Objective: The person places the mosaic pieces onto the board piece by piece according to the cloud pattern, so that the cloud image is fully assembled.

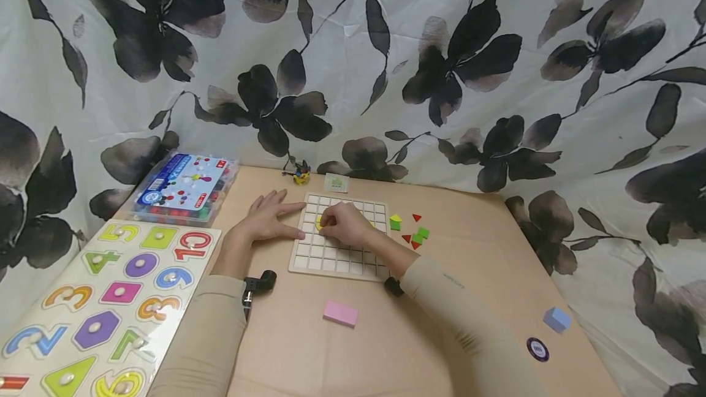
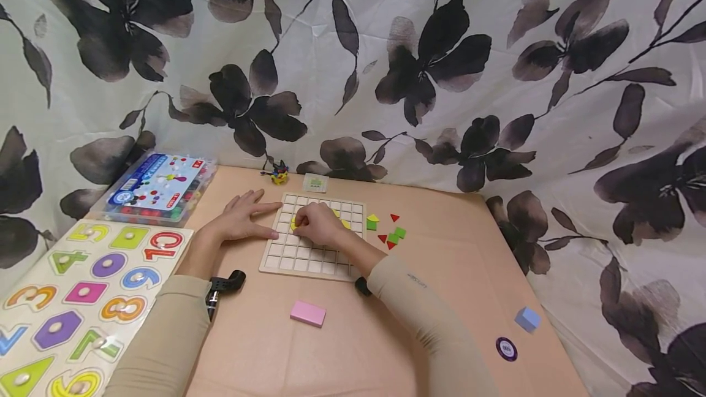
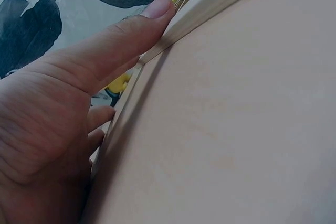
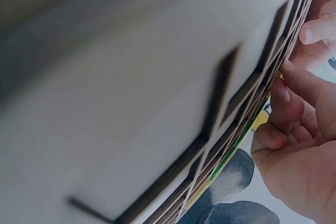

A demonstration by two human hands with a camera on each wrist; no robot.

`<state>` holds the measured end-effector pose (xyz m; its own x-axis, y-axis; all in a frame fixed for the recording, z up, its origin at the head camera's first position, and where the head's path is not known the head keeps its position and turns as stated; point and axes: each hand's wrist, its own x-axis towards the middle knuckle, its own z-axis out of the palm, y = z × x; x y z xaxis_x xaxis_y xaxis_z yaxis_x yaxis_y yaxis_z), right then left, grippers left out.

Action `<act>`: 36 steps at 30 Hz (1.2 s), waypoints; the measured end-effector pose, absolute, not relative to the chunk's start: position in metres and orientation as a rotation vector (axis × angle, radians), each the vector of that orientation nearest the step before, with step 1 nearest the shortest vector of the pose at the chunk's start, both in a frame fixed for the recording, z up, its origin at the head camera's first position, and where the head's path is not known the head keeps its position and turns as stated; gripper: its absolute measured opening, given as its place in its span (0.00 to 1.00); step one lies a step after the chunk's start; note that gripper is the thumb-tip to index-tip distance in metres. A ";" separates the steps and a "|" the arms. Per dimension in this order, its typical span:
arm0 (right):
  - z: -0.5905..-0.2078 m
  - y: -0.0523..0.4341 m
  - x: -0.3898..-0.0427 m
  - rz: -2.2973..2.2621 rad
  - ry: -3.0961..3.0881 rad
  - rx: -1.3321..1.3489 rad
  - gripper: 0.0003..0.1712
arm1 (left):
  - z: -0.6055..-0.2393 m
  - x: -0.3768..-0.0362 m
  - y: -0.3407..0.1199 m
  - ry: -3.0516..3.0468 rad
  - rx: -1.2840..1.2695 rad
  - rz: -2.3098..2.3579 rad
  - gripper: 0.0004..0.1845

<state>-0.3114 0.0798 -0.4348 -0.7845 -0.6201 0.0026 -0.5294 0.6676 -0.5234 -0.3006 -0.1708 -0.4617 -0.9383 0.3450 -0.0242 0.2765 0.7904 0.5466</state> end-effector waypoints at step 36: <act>-0.403 0.256 -0.321 -1.090 2.858 -0.615 0.18 | -0.461 -0.300 -0.169 2.846 0.489 0.828 0.48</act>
<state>-0.3208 0.2562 -0.4027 -0.9222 -0.3683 0.1180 -0.3534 0.6785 -0.6440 -0.3004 -0.1687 -0.4612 -0.9378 0.3448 -0.0406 0.2692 0.7961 0.5420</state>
